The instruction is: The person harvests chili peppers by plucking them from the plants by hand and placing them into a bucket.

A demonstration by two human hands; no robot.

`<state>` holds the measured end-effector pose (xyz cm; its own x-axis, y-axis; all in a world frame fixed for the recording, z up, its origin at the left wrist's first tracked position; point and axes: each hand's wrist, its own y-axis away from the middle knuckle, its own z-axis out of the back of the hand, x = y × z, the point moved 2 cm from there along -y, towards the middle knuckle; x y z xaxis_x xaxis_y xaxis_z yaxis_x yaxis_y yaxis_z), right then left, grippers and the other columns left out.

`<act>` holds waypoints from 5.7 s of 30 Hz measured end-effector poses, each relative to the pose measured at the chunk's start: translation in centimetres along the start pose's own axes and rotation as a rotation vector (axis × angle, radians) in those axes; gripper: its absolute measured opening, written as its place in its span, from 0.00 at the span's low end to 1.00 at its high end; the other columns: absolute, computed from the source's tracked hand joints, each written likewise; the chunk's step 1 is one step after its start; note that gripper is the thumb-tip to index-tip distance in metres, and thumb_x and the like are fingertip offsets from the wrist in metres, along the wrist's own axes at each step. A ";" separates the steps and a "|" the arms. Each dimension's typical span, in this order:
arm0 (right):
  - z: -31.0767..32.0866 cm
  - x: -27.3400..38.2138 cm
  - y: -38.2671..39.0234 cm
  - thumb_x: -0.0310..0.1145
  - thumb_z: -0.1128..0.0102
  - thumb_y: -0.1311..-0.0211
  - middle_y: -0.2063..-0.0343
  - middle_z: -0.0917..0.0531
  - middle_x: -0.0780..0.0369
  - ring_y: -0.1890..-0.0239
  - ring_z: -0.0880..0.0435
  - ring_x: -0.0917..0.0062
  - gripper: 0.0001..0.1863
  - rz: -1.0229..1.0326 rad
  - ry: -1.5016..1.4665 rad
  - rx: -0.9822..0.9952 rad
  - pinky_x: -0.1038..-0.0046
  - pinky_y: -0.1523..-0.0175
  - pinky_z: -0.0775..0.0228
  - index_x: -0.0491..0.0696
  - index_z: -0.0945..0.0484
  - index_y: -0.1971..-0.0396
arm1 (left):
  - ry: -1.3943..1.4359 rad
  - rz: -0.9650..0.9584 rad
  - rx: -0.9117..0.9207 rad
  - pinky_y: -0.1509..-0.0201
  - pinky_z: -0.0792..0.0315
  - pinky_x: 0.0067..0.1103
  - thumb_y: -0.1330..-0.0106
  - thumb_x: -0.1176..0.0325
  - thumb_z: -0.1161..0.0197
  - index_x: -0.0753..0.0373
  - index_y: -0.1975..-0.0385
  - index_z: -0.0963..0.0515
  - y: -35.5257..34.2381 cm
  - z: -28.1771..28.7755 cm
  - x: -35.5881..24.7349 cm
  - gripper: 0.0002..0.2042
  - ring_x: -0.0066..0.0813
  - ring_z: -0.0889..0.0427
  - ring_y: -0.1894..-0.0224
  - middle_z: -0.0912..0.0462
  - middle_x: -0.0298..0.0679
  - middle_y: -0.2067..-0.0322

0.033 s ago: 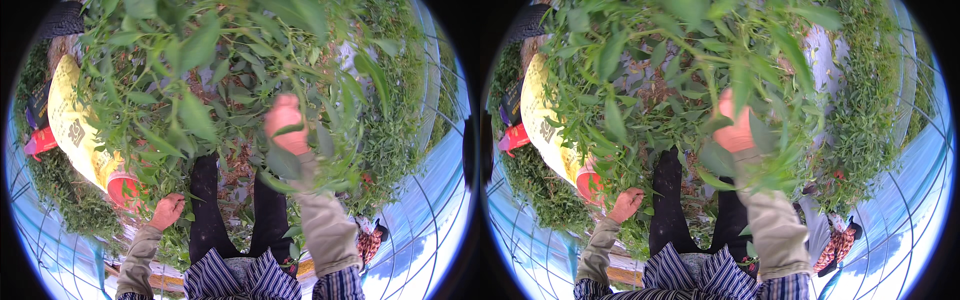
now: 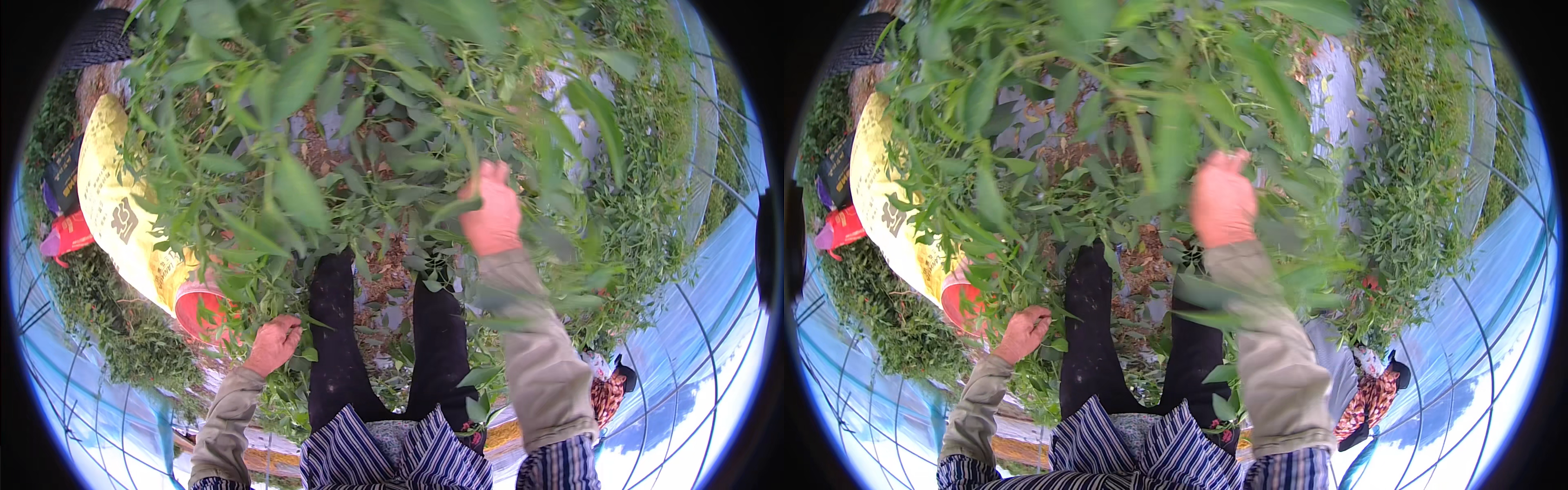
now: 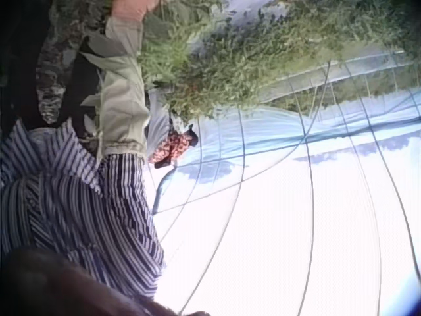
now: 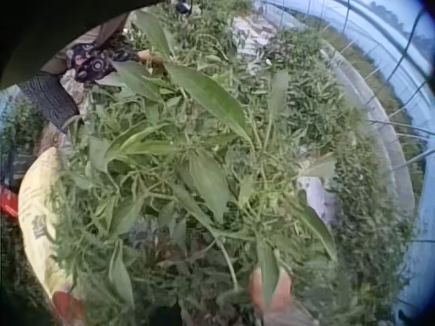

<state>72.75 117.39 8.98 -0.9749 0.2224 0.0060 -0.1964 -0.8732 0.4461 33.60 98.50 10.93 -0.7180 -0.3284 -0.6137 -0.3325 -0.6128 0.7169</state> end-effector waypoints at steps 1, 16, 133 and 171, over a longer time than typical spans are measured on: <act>0.0 -3.7 0.7 0.30 0.43 0.43 0.60 0.25 0.52 0.66 0.16 0.60 0.15 -0.048 0.094 0.167 0.60 0.66 0.22 0.40 0.30 0.58 | -0.033 -0.010 0.005 0.63 0.25 0.31 0.39 0.71 0.41 0.69 0.64 0.23 -0.5 -0.5 -0.9 0.09 0.48 0.19 0.67 0.20 0.50 0.69; -9.9 -8.9 21.8 0.50 0.72 0.27 0.77 0.21 0.41 0.68 0.21 0.39 0.22 -0.830 -0.998 0.342 0.46 0.62 0.29 0.50 0.41 0.46 | -0.041 -0.317 -0.098 0.61 0.26 0.27 0.36 0.72 0.44 0.69 0.61 0.25 -15.5 -6.1 -24.0 0.08 0.42 0.19 0.67 0.22 0.48 0.68; -15.6 -5.8 25.9 0.33 0.48 0.30 0.84 0.27 0.67 0.80 0.28 0.86 0.11 -0.856 -2.194 0.761 0.81 0.73 0.34 0.42 0.25 0.70 | -0.704 -0.353 0.621 0.46 0.45 0.37 0.50 0.56 0.34 0.48 0.34 0.37 -12.1 -17.3 -12.1 0.38 0.32 0.35 0.39 0.28 0.33 0.50; -17.5 7.0 6.7 0.28 0.52 0.50 0.47 0.25 0.49 0.42 0.29 0.56 0.25 0.515 -1.157 0.902 0.61 0.38 0.38 0.43 0.29 0.47 | 0.680 -0.087 0.811 0.27 0.53 0.35 0.31 0.65 0.45 0.61 0.33 0.41 -2.8 -14.8 -16.2 0.27 0.42 0.48 0.29 0.42 0.44 0.32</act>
<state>62.80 105.50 -3.69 -0.2223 0.5637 0.7955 0.6622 -0.5116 0.5475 55.21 94.92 13.99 -0.2624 -0.7930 -0.5498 -0.8550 -0.0730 0.5134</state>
